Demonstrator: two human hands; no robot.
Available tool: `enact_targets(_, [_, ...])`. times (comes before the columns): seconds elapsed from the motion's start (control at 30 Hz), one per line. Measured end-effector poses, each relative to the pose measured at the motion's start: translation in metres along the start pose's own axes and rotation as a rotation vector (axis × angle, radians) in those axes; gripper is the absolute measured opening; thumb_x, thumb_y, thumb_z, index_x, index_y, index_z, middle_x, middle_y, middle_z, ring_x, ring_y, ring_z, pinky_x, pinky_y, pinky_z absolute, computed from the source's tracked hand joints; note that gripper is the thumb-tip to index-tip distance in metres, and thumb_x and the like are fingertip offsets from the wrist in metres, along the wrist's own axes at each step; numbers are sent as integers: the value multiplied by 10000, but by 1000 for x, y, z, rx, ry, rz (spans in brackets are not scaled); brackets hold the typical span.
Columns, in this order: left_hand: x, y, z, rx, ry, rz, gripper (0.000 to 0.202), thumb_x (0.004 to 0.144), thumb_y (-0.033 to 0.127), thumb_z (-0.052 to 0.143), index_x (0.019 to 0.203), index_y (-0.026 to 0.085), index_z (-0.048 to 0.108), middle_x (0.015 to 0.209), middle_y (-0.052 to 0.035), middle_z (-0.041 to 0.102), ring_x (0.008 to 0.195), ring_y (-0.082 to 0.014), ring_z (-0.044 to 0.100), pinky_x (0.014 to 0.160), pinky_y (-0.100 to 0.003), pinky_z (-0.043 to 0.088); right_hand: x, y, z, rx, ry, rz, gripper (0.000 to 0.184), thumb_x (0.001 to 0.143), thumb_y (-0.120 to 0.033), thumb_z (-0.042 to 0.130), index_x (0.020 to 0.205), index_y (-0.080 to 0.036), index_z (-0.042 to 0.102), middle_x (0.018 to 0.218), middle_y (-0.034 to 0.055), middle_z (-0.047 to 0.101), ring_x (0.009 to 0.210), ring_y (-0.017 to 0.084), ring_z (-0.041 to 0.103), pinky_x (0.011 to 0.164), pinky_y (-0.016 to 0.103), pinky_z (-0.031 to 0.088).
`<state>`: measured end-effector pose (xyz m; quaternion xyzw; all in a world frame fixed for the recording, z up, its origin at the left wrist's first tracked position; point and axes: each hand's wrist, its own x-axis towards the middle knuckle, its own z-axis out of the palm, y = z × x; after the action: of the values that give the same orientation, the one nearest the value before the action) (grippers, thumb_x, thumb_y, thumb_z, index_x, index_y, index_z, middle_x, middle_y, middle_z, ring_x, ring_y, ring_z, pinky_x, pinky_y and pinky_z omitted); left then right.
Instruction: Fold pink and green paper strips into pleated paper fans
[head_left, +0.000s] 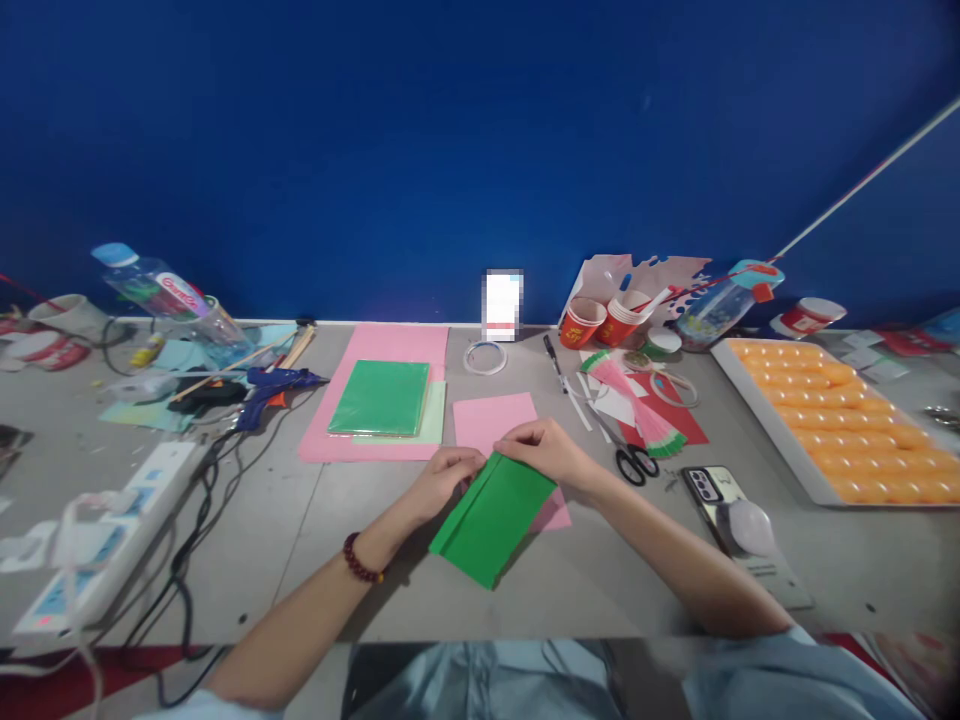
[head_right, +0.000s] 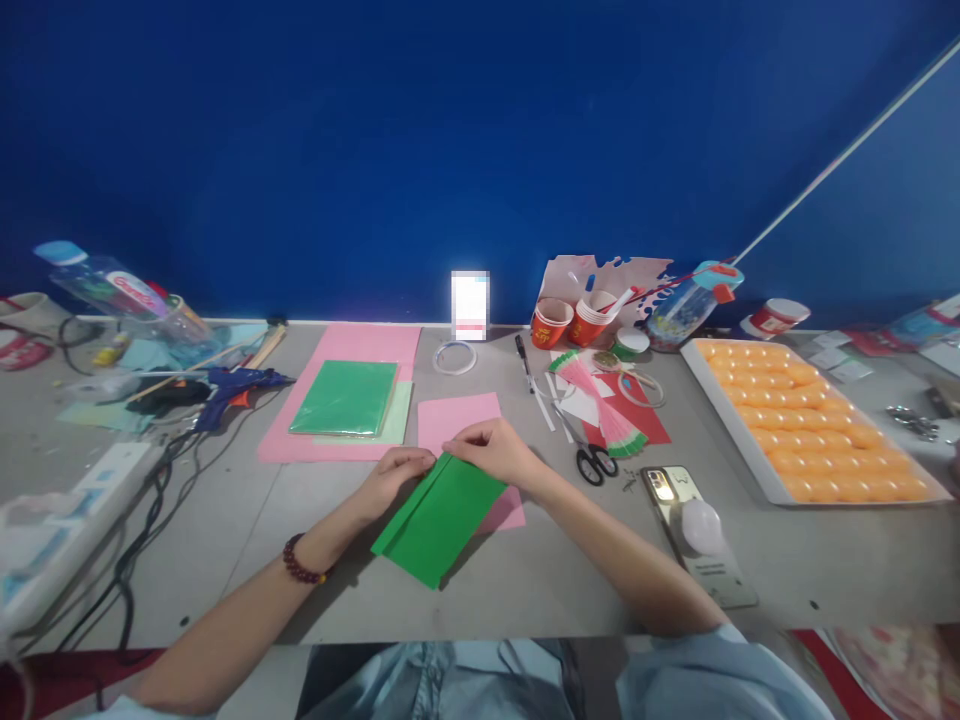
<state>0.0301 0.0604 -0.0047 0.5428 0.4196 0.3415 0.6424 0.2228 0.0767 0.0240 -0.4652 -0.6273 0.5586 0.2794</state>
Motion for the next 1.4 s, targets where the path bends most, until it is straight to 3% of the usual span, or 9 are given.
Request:
enact_targets(0.13, [-1, 4, 1, 27, -18, -39, 343, 720, 450, 616, 592, 132, 595, 523, 17, 484, 508, -97, 418, 479, -209, 304, 1, -1, -3, 28, 68, 6, 382, 739, -495, 630, 614, -134, 660, 522, -12, 513, 498, 89, 415, 464, 220, 312])
enact_targets(0.4, [-2, 9, 2, 70, -75, -67, 443, 735, 528, 604, 560, 126, 538, 483, 43, 376, 449, -62, 322, 440, -206, 224, 2, 2, -2, 101, 93, 29, 341, 703, -474, 675, 701, -135, 712, 593, 21, 619, 536, 116, 505, 491, 228, 370])
enact_targets(0.7, [-2, 7, 4, 70, -78, -33, 479, 783, 558, 538, 549, 142, 500, 478, 52, 341, 450, -62, 291, 431, -203, 216, 5, 5, -2, 73, 169, 13, 325, 692, -471, 672, 676, -147, 683, 624, 24, 612, 552, 116, 501, 482, 226, 371])
enact_targets(0.93, [1, -2, 1, 30, -67, -101, 410, 706, 508, 663, 738, 99, 678, 603, -23, 597, 516, -102, 481, 488, -212, 350, 7, 5, -9, 77, 282, -1, 320, 683, -469, 670, 665, -150, 648, 599, 7, 582, 542, 115, 497, 492, 231, 379])
enact_targets(1.03, [2, -3, -1, 24, -50, -95, 420, 714, 514, 654, 715, 95, 681, 597, -25, 607, 518, -102, 493, 492, -208, 350, 6, 0, -12, 96, 231, 24, 324, 689, -476, 661, 701, -152, 655, 635, 18, 614, 563, 124, 527, 510, 235, 403])
enact_targets(1.23, [2, -1, -2, 33, -79, -80, 400, 729, 491, 650, 675, 95, 652, 554, -8, 572, 489, -86, 465, 465, -196, 320, 3, -7, -20, -16, -2, -28, 286, 696, -436, 687, 773, -161, 694, 763, 40, 683, 690, 155, 595, 611, 249, 460])
enact_targets(1.4, [2, 1, -1, 66, -41, -33, 354, 719, 458, 665, 741, 105, 689, 639, -33, 644, 562, -121, 542, 519, -212, 396, 4, -5, -20, -26, 42, -23, 251, 708, -412, 669, 742, -164, 690, 745, 40, 678, 665, 149, 591, 585, 245, 455])
